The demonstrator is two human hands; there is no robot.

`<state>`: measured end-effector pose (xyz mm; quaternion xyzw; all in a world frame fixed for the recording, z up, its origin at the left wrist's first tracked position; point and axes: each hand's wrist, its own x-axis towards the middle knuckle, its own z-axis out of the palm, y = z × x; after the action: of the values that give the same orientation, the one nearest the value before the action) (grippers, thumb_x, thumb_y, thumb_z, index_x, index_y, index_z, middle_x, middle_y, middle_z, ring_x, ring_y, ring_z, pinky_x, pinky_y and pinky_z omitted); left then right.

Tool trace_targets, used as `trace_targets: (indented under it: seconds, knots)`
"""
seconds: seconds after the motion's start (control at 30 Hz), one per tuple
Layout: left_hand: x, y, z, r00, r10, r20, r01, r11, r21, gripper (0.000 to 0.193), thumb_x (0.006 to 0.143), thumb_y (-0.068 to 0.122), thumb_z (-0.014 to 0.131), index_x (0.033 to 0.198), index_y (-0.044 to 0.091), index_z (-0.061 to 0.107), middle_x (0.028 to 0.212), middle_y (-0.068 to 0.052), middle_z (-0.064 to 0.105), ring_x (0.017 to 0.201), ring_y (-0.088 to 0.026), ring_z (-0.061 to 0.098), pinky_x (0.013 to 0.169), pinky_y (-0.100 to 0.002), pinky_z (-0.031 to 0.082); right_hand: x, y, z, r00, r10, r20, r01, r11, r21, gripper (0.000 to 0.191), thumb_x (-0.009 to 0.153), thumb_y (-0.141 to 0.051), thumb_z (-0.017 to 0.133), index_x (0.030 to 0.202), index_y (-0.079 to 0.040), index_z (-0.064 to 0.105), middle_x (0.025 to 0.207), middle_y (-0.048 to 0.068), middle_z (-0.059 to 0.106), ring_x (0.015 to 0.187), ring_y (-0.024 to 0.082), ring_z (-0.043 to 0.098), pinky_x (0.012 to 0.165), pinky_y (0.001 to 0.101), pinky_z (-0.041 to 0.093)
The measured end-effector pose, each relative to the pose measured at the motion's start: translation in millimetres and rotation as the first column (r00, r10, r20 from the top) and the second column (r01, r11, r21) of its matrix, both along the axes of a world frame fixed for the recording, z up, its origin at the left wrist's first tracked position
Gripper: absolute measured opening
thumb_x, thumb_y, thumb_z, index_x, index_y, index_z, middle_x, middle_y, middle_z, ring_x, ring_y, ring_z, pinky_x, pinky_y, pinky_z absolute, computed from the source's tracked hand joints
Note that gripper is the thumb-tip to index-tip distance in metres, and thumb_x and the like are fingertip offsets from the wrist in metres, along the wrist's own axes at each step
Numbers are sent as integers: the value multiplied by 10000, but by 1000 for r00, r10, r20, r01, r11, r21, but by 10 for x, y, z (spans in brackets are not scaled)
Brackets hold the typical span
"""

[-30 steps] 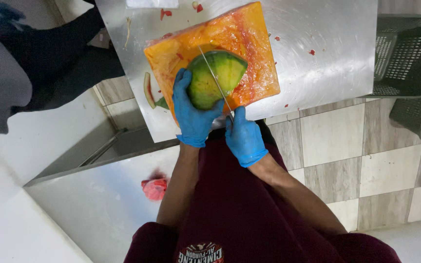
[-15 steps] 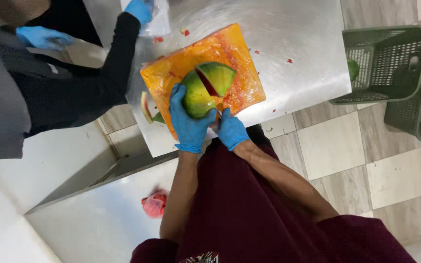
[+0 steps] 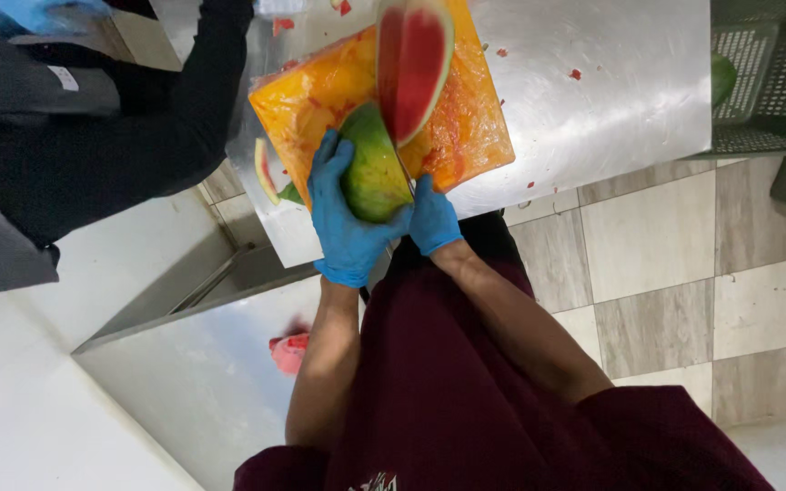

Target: The person cuts a watermelon into triangular slices on an orange cutting board using a knife. The slices are then placed into a metal bowl. The person wears blue gloves throughout the task.

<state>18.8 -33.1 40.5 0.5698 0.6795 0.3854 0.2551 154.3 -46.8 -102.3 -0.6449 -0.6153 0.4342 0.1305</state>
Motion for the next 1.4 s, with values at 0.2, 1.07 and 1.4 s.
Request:
trace_targets:
  seconds: [0.2, 1.07, 1.4]
  knots:
    - [-504, 274, 191, 919, -388, -62, 386, 921, -53, 993, 530, 294, 998, 1426, 145, 596, 1457, -213, 469, 1378, -387, 485, 1205, -465, 427, 931, -351, 332, 999, 52, -14, -51, 997, 63, 253, 1005, -200, 640, 1108, -4, 519, 898, 278, 681, 786, 497, 672, 649, 551, 535]
    - [-260, -32, -282, 961, 145, 236, -197, 956, 216, 852, 712, 269, 971, 1423, 82, 539, 1473, -143, 486, 1417, -341, 451, 1238, -472, 374, 420, -765, 1485, 992, 124, 0, -120, 963, 241, 197, 1028, -94, 568, 1182, 12, 506, 868, 255, 688, 751, 468, 680, 625, 532, 545]
    - [-113, 2, -357, 934, 230, 275, -296, 927, 230, 955, 733, 341, 924, 1489, 55, 416, 1460, -145, 454, 1379, -326, 431, 1224, -451, 342, 443, -690, 1488, 988, 154, 25, -156, 961, 226, 213, 1006, -101, 587, 1137, 31, 483, 859, 268, 681, 715, 494, 662, 585, 538, 536]
